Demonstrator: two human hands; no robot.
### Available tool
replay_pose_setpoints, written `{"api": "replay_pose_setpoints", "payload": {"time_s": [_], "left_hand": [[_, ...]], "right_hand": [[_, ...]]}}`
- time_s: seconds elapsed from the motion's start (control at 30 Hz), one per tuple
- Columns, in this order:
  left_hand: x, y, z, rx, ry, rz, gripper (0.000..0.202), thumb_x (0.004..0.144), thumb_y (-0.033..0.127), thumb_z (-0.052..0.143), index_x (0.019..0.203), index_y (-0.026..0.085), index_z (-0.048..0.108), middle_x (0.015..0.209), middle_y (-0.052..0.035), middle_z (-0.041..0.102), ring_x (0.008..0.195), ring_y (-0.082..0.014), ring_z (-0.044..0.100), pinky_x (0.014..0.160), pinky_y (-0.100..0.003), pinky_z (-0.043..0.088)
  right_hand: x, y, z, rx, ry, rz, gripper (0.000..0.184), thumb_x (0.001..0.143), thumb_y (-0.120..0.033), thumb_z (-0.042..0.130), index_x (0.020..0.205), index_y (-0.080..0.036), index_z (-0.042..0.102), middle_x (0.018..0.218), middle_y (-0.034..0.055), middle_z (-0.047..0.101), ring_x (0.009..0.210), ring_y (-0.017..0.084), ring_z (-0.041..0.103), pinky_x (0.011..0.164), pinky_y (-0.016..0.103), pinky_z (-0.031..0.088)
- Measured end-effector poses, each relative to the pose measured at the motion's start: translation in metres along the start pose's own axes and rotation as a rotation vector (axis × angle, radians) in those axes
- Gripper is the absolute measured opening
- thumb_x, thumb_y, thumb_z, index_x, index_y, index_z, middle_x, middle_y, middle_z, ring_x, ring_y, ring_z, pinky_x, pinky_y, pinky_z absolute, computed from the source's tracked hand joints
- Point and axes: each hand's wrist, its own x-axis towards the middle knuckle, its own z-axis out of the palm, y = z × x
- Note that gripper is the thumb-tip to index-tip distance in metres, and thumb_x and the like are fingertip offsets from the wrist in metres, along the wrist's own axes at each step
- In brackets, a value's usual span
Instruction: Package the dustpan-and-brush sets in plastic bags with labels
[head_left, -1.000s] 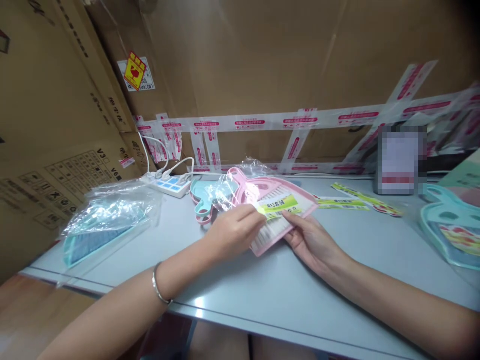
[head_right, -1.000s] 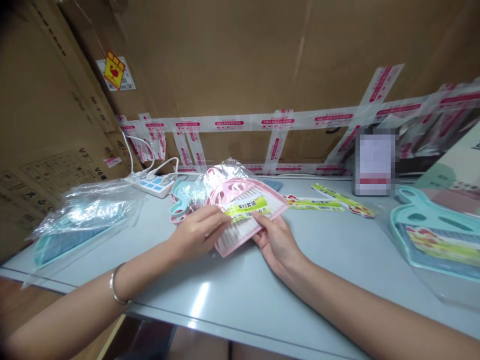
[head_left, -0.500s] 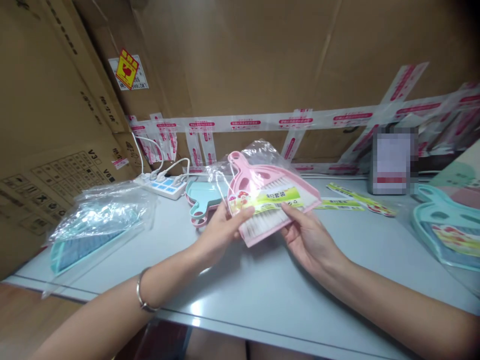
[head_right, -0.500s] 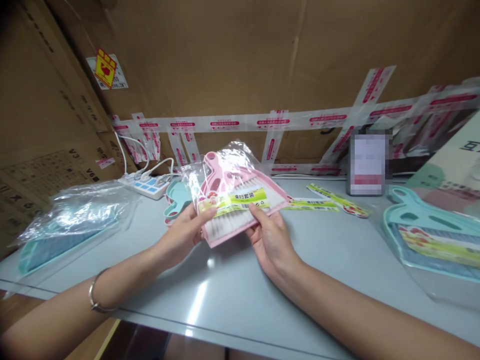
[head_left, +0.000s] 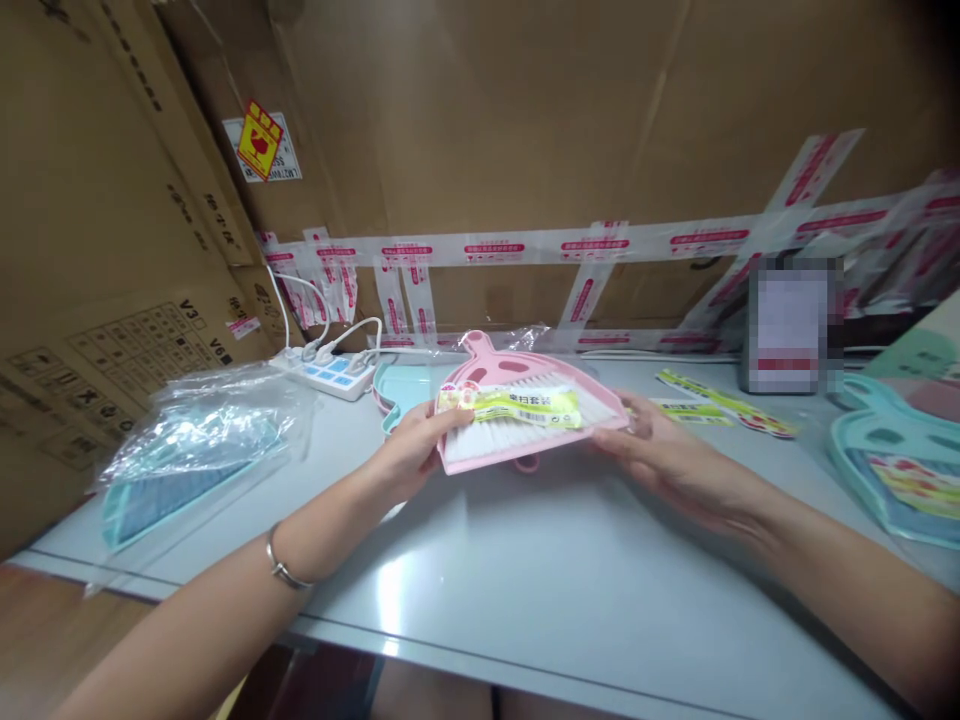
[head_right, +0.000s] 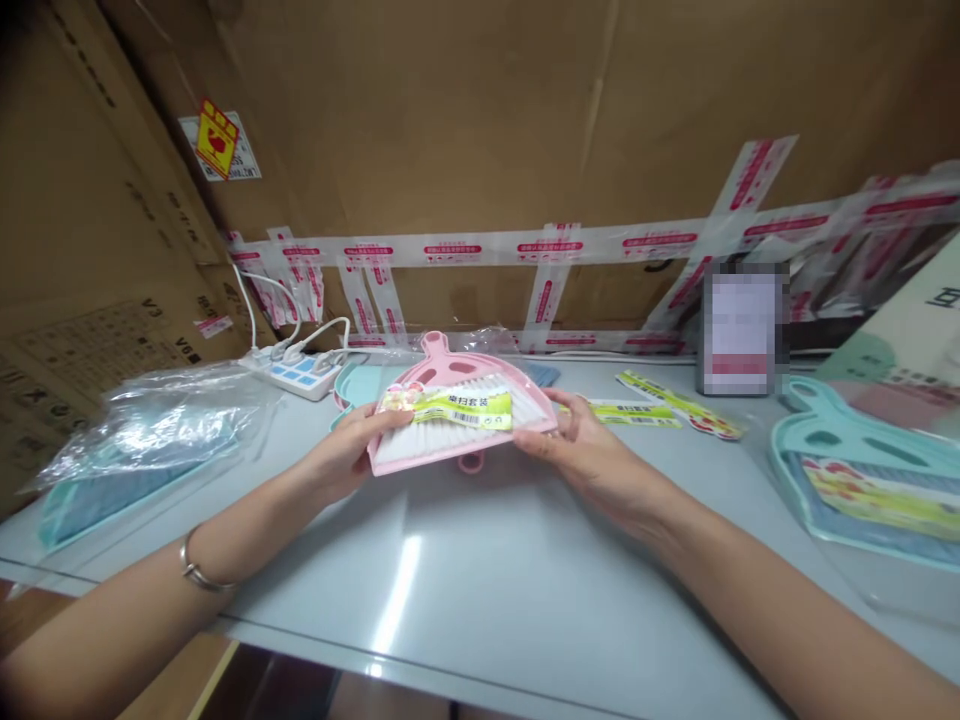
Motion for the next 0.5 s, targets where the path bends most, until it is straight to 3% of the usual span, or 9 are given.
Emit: {"api": "replay_pose_setpoints", "payload": {"time_s": [0.07, 0.13, 0.23, 0.33, 0.43, 0.5], "left_hand": [[0.0, 0.0, -0.001, 0.031, -0.027, -0.009, 0.024, 0.072, 0.019, 0.068, 0.094, 0.01, 0.066, 0.088, -0.0095, 0.073, 0.073, -0.0142, 0.066, 0.064, -0.021, 0.05], [0.0, 0.0, -0.001, 0.074, -0.017, -0.03, 0.028, 0.072, 0.022, 0.069, 0.097, 0.009, 0.066, 0.09, -0.0109, 0.072, 0.073, -0.0146, 0.066, 0.062, -0.02, 0.049], [0.0, 0.001, -0.003, 0.137, -0.026, -0.053, 0.035, 0.073, 0.029, 0.069, 0.103, 0.01, 0.065, 0.098, -0.012, 0.071, 0.079, -0.0155, 0.066, 0.063, -0.021, 0.049], [-0.002, 0.002, -0.004, 0.147, -0.162, -0.012, 0.043, 0.073, 0.032, 0.069, 0.11, 0.013, 0.062, 0.111, -0.0129, 0.067, 0.093, -0.0187, 0.064, 0.077, -0.026, 0.049], [-0.004, 0.004, -0.005, 0.165, -0.29, 0.041, 0.061, 0.064, 0.019, 0.076, 0.12, 0.013, 0.054, 0.123, -0.015, 0.06, 0.108, -0.0231, 0.059, 0.093, -0.033, 0.045], [-0.004, 0.003, -0.006, 0.205, -0.317, 0.06, 0.075, 0.058, 0.01, 0.078, 0.126, 0.014, 0.048, 0.129, -0.0163, 0.055, 0.114, -0.0256, 0.054, 0.098, -0.038, 0.041]], "right_hand": [[-0.003, 0.001, 0.007, 0.037, -0.183, 0.031, 0.056, 0.061, -0.028, 0.08, 0.11, -0.021, 0.054, 0.102, 0.0052, 0.067, 0.096, 0.017, 0.062, 0.084, 0.025, 0.052], [-0.004, 0.002, 0.012, 0.056, -0.23, 0.067, 0.05, 0.064, -0.026, 0.078, 0.11, -0.019, 0.058, 0.108, 0.0069, 0.066, 0.1, 0.019, 0.061, 0.089, 0.027, 0.052], [-0.004, 0.008, 0.014, 0.111, -0.103, 0.127, 0.043, 0.062, -0.022, 0.078, 0.103, -0.018, 0.063, 0.106, 0.0053, 0.067, 0.095, 0.016, 0.064, 0.082, 0.02, 0.055], [-0.003, 0.013, 0.016, 0.19, -0.012, 0.158, 0.032, 0.062, -0.017, 0.077, 0.092, -0.017, 0.067, 0.1, 0.0039, 0.069, 0.088, 0.015, 0.066, 0.074, 0.015, 0.057], [-0.003, 0.015, 0.018, 0.23, 0.047, 0.195, 0.02, 0.065, -0.012, 0.074, 0.084, -0.015, 0.068, 0.094, 0.0046, 0.07, 0.078, 0.013, 0.067, 0.071, 0.015, 0.057], [-0.003, 0.015, 0.019, 0.227, 0.096, 0.231, 0.011, 0.069, -0.011, 0.07, 0.08, -0.013, 0.069, 0.086, 0.0056, 0.071, 0.071, 0.012, 0.067, 0.068, 0.014, 0.057]]}}
